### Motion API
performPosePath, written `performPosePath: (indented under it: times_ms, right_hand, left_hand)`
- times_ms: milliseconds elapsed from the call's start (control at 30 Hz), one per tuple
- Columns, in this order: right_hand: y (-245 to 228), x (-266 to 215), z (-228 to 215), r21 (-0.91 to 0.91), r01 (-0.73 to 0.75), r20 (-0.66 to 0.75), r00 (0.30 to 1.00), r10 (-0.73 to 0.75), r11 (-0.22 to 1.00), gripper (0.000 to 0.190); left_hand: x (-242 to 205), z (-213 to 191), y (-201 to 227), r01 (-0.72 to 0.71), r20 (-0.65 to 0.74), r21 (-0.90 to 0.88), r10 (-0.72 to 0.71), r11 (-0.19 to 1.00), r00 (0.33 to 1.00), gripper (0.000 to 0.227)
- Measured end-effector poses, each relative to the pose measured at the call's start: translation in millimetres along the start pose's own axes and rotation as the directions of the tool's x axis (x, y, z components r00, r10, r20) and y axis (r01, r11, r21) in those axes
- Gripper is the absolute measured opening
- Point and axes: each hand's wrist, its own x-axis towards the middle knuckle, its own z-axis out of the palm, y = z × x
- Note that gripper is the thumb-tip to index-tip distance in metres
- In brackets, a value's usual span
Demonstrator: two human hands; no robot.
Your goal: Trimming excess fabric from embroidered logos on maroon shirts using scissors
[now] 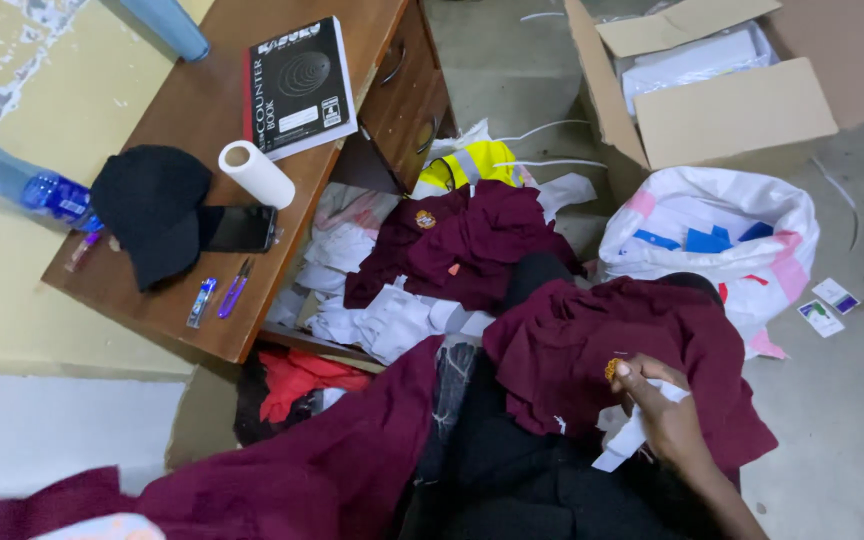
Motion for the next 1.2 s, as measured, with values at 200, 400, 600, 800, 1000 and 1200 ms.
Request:
performPosePath:
  times_ms: [200,400,600,800,1000,1200]
  right_hand:
    - [-7,3,21,-0.010,-0.054,0.098,0.994,0.054,0.999,0.034]
    - [10,13,64,0.525,0.021,0.176,0.975,-0.133,0.851,0.022]
    - [34,25,86,0.202,0.280,-0.092,0.959,-0.267,0.939,0.024]
    - [47,38,103,-0.209,0.348,0.279,0.917,-0.285,0.914,0.056]
    - [1,40,93,-0.293,0.227,0.338,0.933,-0.121,0.929,0.090]
    - [-32,35,40,-0.467,0.049,0.027,0.999,-0.041,0.883,0.036]
  left_hand:
    - [122,129,-89,0.262,-0.090,0.113,-0.253,0.959,0.963,0.029]
    - [250,306,-205,0.259,0.425,-0.178,-0.163,0.949,0.890,0.035]
    - [234,470,-225,0.389,0.561,-0.366,-0.133,0.845,0.817,0.056]
    - [244,462,-277,0.321,0.294,-0.448,-0.202,0.834,0.934,0.034]
    - [294,373,-341,0.403,-0.050,-0.347,-0.446,0.847,0.894,0.042]
    - [329,277,-483,0.467,-0.597,0.359,-0.185,0.808,0.780,0.025]
